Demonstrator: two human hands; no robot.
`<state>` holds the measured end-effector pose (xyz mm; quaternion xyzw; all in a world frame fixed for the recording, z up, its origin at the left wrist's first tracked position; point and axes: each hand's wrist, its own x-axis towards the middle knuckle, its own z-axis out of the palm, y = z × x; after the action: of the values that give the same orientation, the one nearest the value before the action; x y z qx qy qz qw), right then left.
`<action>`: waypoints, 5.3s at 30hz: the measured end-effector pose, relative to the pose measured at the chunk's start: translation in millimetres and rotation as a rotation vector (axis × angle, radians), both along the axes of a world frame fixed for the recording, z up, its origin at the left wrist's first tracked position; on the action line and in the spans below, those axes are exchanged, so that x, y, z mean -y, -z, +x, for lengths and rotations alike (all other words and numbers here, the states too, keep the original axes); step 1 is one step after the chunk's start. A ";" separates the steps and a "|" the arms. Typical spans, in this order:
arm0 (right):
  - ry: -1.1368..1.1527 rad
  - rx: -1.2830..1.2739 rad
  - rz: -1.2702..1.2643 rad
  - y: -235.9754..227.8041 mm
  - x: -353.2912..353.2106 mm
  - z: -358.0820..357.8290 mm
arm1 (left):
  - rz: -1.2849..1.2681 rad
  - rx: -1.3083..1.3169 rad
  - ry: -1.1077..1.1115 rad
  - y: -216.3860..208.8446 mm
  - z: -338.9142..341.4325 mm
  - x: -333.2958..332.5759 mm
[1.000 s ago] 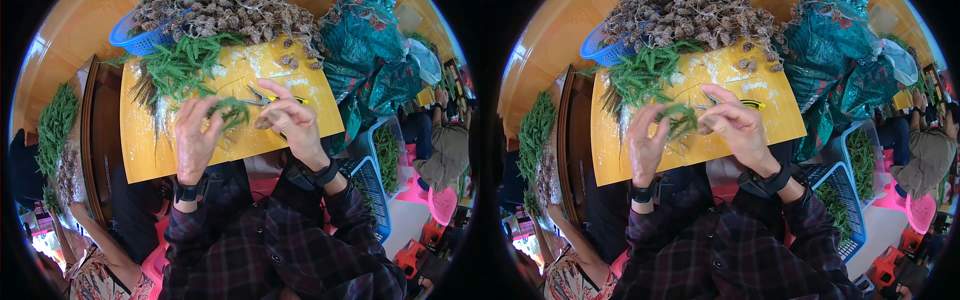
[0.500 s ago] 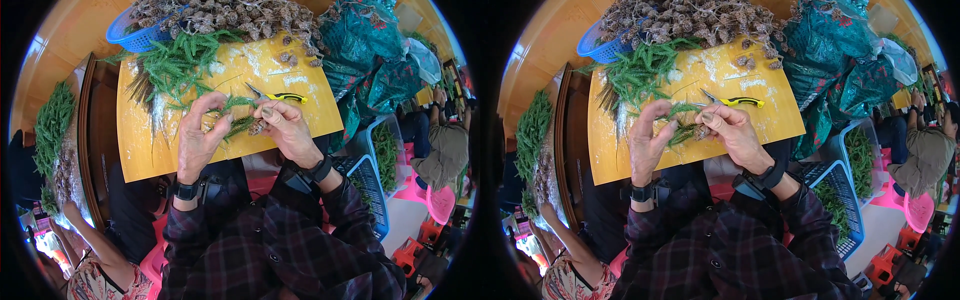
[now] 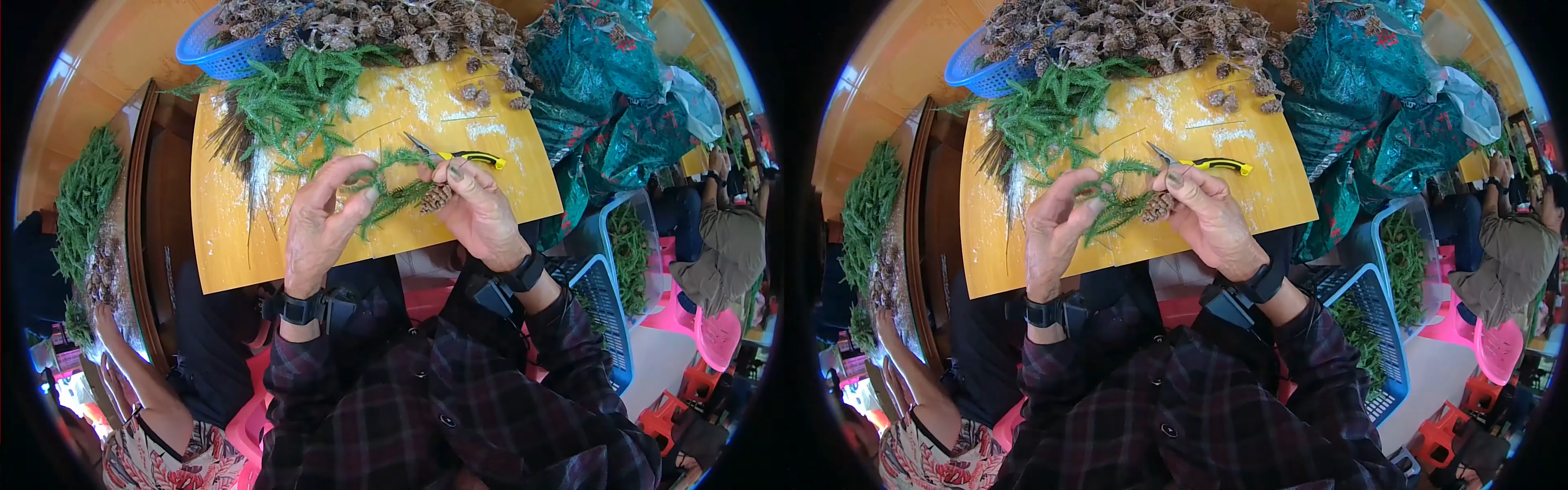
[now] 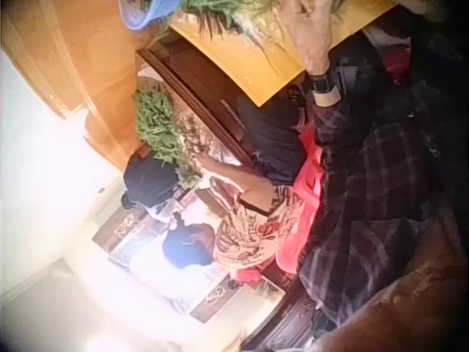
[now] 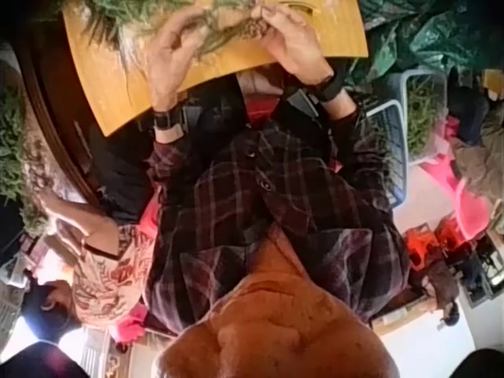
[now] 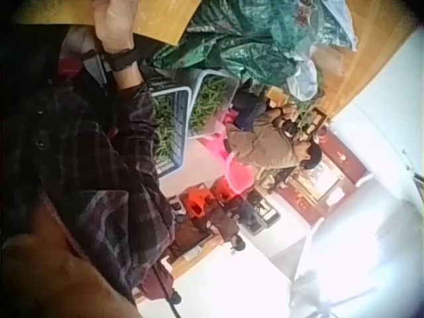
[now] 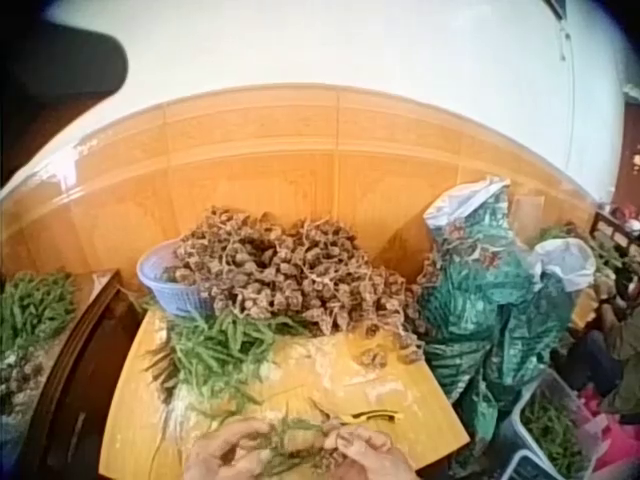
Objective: The person wraps wire around pinecones and greenery sprigs by hand, using pliers to twist and cut the wire. They repeat this process to secure the items together and form a small wreath.
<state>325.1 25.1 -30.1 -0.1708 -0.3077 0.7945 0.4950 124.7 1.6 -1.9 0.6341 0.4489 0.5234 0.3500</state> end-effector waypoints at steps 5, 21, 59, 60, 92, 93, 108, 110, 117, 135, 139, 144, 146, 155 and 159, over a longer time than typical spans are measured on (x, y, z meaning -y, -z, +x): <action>-0.007 -0.022 -0.062 -1.1 1.8 -1.3 | -0.208 0.224 0.023 -0.5 5.2 7.9; 0.063 0.087 0.112 0.5 9.3 -12.5 | -0.162 0.197 -0.179 5.2 13.8 9.3; -0.050 -0.152 -0.298 1.6 1.7 -3.3 | -0.351 0.614 -0.021 14.1 10.8 -4.3; -0.079 -0.151 -0.292 0.9 0.8 -2.3 | -0.353 0.614 -0.018 15.6 9.6 -4.6; -0.161 0.133 -0.058 -1.3 -5.0 14.6 | -0.107 0.150 -0.141 7.1 3.9 8.8; -0.195 0.146 -0.049 -3.8 -2.6 13.6 | -0.101 0.132 -0.113 8.0 2.5 9.7; 0.009 0.447 0.588 -5.9 4.8 -4.8 | -0.086 -0.145 -0.033 -2.9 -4.0 9.0; 0.044 0.436 0.589 -4.6 4.5 -5.9 | -0.088 -0.119 -0.027 0.6 -7.0 10.1; 0.047 0.538 0.312 -10.0 6.8 -2.9 | -0.205 0.138 -0.021 9.0 -5.2 10.5; 0.466 1.128 0.961 -32.9 -1.1 -19.5 | 0.048 -0.194 -0.238 10.9 8.6 5.7; 0.404 1.167 0.993 -35.3 -3.6 -19.9 | 0.132 -0.263 -0.252 12.5 9.1 5.4; 0.401 1.206 1.014 -35.0 -4.7 -20.0 | 0.187 -0.320 -0.256 12.4 11.7 5.9; 0.369 1.210 0.997 -35.6 -5.2 -20.3 | 0.194 -0.334 -0.247 11.3 12.1 6.8; 0.455 1.116 1.025 -39.1 -2.3 -22.6 | 0.190 -0.330 -0.244 13.2 11.5 7.0; 0.361 1.166 0.916 -40.1 -3.7 -21.1 | 0.273 -0.426 -0.252 13.4 12.9 6.1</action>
<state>304.1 28.8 10.0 -0.3882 -0.7853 0.2753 0.3961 137.6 -4.6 -15.4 0.7103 0.5131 0.4733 0.0911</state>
